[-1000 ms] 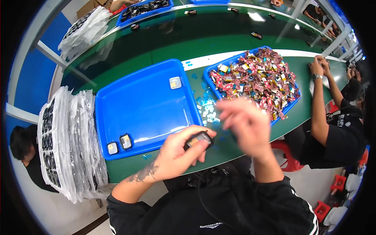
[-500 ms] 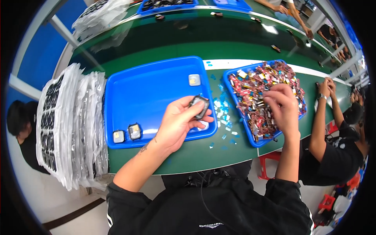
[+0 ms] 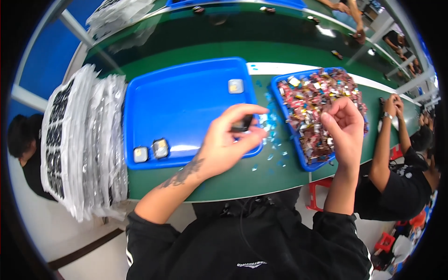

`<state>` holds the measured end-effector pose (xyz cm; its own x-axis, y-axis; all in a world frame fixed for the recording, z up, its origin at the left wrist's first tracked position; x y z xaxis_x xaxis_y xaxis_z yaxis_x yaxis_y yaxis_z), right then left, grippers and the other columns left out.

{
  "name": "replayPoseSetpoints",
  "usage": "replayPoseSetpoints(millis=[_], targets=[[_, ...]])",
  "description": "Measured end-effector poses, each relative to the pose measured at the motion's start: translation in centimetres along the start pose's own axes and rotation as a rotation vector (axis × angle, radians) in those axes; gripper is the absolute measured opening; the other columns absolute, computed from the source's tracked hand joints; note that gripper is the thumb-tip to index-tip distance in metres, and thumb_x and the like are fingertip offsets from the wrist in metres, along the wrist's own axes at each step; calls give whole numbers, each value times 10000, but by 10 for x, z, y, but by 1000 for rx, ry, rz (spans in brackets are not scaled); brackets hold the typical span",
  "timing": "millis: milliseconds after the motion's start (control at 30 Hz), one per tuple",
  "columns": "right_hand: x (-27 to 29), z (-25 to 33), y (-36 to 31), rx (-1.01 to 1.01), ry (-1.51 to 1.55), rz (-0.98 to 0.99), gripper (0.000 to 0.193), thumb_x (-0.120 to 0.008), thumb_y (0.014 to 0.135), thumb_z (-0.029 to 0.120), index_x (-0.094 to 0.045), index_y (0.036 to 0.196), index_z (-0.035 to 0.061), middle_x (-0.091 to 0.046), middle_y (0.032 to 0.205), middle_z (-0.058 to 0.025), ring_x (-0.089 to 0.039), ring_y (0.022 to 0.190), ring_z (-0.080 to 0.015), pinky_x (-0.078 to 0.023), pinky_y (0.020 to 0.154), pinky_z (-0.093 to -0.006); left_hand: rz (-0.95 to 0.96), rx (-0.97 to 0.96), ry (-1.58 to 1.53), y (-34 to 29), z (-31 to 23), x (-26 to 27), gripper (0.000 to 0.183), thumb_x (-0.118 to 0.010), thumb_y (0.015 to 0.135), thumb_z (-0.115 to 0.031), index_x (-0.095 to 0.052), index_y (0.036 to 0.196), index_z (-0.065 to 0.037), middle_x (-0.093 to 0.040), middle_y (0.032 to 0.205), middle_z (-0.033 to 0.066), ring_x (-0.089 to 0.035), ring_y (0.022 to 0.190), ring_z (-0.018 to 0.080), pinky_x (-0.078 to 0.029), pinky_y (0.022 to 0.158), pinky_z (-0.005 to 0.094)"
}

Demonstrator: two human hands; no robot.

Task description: The recorder is assembling small electronic components, specifically inserting small PCBs and modules into plastic frames on an assembly line.

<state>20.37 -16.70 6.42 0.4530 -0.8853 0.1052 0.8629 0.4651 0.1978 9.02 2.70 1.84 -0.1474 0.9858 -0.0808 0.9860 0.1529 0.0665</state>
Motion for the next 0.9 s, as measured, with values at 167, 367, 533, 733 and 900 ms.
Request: replayPoseSetpoints(millis=[167, 367, 533, 733, 900], targets=[[-65, -5, -19, -89, 133, 224, 130, -667, 837, -33, -551, 877, 8, -586, 808, -5, -550, 718, -35, -436, 638, -168, 86, -146, 302, 0, -14, -21, 258, -788, 740, -88, -710, 984, -57, -604, 947, 61, -564, 951, 153, -466, 830, 274], [-88, -13, -22, -69, 142, 190, 134, -663, 852, -32, -539, 896, -7, -608, 817, -32, -600, 751, -58, -484, 655, -178, -54, -246, 326, -6, -15, -11, 131, -746, 772, -124, -703, 873, -51, -599, 913, 91, -631, 825, 234, -499, 713, 342], [-93, -12, -25, -72, 141, 197, 128, -682, 842, -21, -562, 884, -14, -594, 886, -58, -589, 773, -63, -487, 634, -184, -100, -257, 338, -9, -16, -4, 115, -712, 779, -86, -696, 872, -21, -612, 917, 106, -644, 831, 256, -510, 720, 346], [-103, 38, -35, 515, -486, 141, 183, -747, 705, -55, -620, 817, 12, -532, 880, -84, -551, 717, -162, -450, 562, -255, -82, -186, 271, -7, -7, 1, 98, -691, 786, -72, -691, 851, 2, -628, 928, 97, -643, 822, 211, -506, 723, 324], [-95, 20, -33, 382, -486, 249, 149, -684, 758, -68, -622, 875, 1, -585, 896, -121, -590, 728, -218, -475, 600, -291, 13, -32, 86, 0, 8, 1, 116, -702, 806, -82, -688, 848, 25, -629, 907, 86, -615, 762, 128, -504, 740, 293]])
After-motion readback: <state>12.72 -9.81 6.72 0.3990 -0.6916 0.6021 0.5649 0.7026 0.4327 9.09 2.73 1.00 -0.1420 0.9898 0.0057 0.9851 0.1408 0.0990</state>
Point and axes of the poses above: each hand's wrist, its own y-axis towards the middle knuckle, its own x-axis out of the back of the hand, z = x × y, the point moved 10 cm from there along y, towards the middle knuckle
